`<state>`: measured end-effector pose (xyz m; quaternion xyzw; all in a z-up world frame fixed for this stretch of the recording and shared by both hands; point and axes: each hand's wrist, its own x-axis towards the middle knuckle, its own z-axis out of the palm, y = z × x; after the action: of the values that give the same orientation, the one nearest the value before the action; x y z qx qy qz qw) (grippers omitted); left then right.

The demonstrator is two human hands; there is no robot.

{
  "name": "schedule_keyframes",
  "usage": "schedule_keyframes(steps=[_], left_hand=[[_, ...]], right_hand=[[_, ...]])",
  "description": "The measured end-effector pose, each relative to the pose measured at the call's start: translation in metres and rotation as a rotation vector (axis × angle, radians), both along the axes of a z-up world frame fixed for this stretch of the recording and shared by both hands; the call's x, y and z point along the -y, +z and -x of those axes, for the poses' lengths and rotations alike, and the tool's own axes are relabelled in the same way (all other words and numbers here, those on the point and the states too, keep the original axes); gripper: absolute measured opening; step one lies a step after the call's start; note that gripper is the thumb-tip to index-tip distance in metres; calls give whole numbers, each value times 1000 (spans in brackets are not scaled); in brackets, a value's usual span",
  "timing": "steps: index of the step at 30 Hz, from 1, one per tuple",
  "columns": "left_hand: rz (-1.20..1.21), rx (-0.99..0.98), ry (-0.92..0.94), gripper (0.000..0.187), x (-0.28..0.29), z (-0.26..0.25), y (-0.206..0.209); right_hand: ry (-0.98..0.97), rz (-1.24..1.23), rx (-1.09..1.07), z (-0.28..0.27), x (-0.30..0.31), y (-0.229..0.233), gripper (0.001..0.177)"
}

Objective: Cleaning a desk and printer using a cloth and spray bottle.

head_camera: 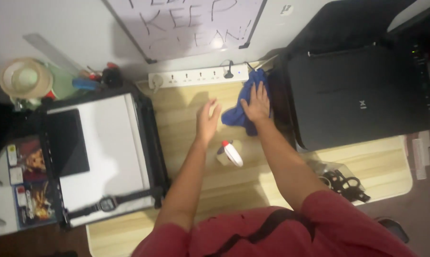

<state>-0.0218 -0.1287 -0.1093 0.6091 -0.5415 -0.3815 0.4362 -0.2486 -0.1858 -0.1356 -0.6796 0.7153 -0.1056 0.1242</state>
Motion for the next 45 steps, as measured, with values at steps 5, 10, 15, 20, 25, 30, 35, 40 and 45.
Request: schedule_keyframes(steps=[5, 10, 15, 20, 25, 30, 35, 40, 45], left_hand=[[30, -275, -60, 50, -119, -16, 23], [294, 59, -118, 91, -164, 10, 103], [162, -120, -88, 66, -156, 35, 70], [152, -109, -26, 41, -196, 20, 45], [182, 37, 112, 43, -261, -6, 48], [155, 17, 196, 56, -292, -31, 87], [29, -253, 291, 77, -308, -23, 72], [144, -236, 235, 74, -314, -23, 75], [209, 82, 114, 67, -302, -33, 67]], right_hand=[[107, -43, 37, 5, -39, 5, 89], [148, -15, 7, -15, -78, 17, 92], [406, -47, 41, -58, -63, 20, 94], [618, -116, 40, -116, -38, 28, 94], [766, -10, 31, -179, -66, 27, 93], [1113, 35, 39, -190, -145, 52, 88], [1013, 55, 129, -111, -162, 52, 82], [502, 73, 24, -24, -141, 32, 77], [93, 96, -25, -1, -201, 16, 80]])
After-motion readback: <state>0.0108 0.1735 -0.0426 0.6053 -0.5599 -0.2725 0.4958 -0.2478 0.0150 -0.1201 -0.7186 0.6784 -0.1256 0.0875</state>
